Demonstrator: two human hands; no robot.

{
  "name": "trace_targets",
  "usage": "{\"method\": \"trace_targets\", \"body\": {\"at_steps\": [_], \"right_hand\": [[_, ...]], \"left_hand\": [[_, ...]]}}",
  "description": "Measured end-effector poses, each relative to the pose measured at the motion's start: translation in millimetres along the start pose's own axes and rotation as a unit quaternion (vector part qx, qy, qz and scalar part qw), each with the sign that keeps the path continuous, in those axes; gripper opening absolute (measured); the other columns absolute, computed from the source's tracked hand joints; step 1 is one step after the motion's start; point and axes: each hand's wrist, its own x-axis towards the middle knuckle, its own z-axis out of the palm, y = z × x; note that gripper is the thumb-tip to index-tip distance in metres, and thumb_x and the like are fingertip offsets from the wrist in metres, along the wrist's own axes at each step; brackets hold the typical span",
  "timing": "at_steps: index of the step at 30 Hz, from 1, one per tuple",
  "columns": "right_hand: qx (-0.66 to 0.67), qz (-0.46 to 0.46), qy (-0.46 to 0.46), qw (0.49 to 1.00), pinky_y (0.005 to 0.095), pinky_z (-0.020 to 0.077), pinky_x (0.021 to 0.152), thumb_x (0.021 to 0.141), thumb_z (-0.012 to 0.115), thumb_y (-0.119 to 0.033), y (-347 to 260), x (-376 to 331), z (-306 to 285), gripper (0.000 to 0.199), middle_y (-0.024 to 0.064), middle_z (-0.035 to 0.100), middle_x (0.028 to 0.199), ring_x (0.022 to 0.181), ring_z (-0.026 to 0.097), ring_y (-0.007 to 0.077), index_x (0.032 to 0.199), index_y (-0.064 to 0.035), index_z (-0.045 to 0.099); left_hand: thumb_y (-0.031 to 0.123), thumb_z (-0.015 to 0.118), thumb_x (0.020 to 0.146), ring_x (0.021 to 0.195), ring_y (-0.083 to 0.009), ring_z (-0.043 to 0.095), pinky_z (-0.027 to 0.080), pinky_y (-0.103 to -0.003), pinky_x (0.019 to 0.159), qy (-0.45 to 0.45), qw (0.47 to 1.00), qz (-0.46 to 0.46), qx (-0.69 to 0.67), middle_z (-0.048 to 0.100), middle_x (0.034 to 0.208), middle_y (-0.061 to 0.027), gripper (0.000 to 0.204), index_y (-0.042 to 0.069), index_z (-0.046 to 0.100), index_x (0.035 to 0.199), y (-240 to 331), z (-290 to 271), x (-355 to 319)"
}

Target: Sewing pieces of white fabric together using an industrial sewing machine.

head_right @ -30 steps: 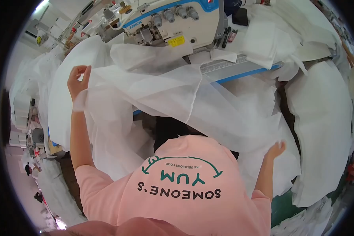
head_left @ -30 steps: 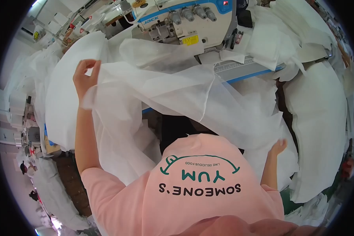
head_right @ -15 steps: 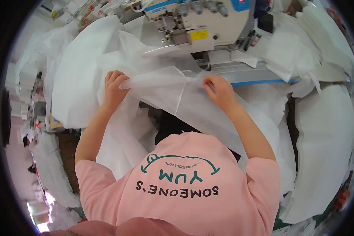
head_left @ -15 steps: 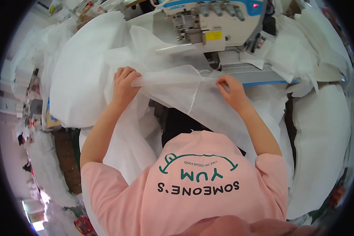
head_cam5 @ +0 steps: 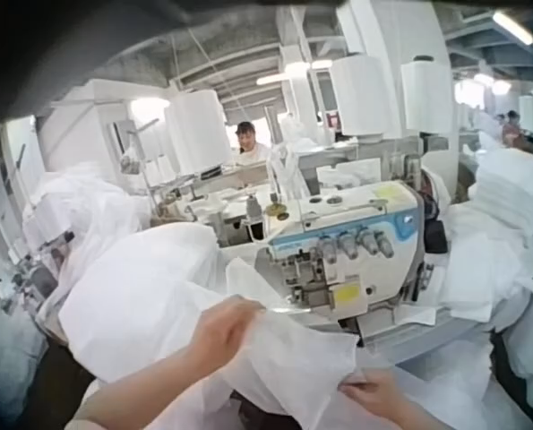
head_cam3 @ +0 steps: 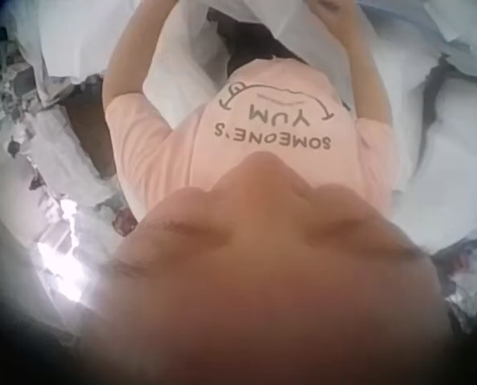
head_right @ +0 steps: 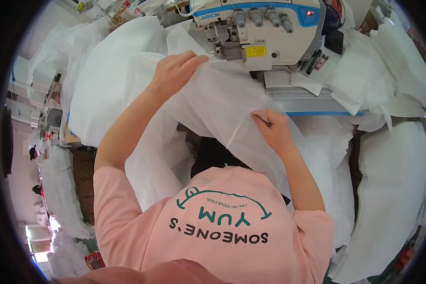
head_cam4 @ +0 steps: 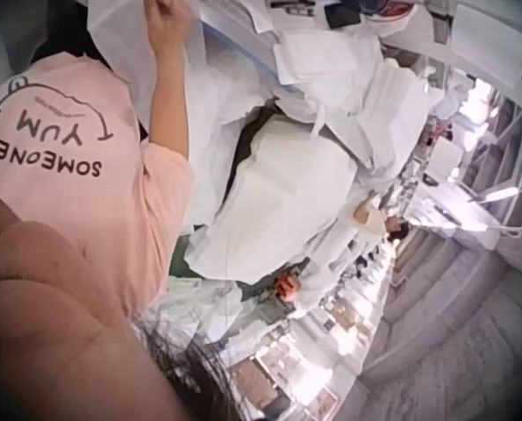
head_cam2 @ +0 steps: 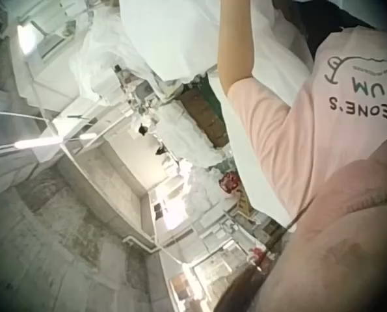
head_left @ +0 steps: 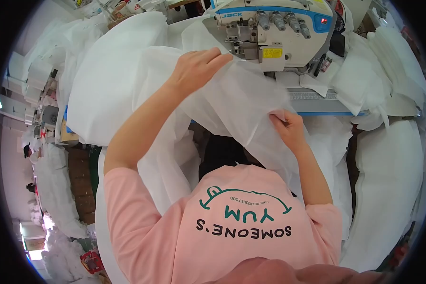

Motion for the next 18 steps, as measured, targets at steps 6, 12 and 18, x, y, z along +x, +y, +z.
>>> {"method": "trace_targets", "body": {"at_steps": [6, 12, 18], "right_hand": [[-0.332, -0.039, 0.099, 0.937, 0.0266, 0.0441, 0.054, 0.078, 0.063, -0.009, 21.4, -7.6, -18.7, 0.009, 0.0071, 0.062, 0.07, 0.054, 0.056, 0.0259, 0.084, -0.0023, 0.062], [-0.3, -0.152, 0.167, 0.927, 0.028, 0.0446, 0.058, 0.075, 0.064, -0.012, 11.9, 31.1, -39.6, 0.012, 0.0054, 0.062, 0.075, 0.067, 0.059, 0.0213, 0.085, -0.0045, 0.064], [-0.023, 0.208, -0.062, 0.976, 0.0253, 0.0418, 0.061, 0.068, 0.067, -0.006, -14.2, 35.8, -42.8, 0.016, 0.0034, 0.059, 0.079, 0.07, 0.053, 0.0134, 0.083, -0.0022, 0.065]], "left_hand": [[0.002, 0.061, 0.075, 0.083, -0.0227, 0.054, 0.043, -0.033, 0.07, 0.046, 0.987, 0.101, 0.115, 0.057, 0.091, 0.0014, 0.028, 0.014, 0.059, 0.101, -33.8, 12.7, -10.3], [0.012, 0.067, 0.073, 0.095, -0.0212, 0.048, 0.035, -0.03, 0.082, 0.071, 0.98, -0.177, 0.061, 0.056, 0.1, 0.0016, 0.026, 0.016, 0.064, 0.098, -5.2, 0.3, -44.3], [0.015, 0.073, 0.068, 0.089, -0.0099, 0.051, 0.038, -0.028, 0.082, -0.117, 0.879, -0.329, -0.325, 0.059, 0.088, 0.0031, 0.026, 0.01, 0.065, 0.092, -42.4, -19.0, -61.3]]}}
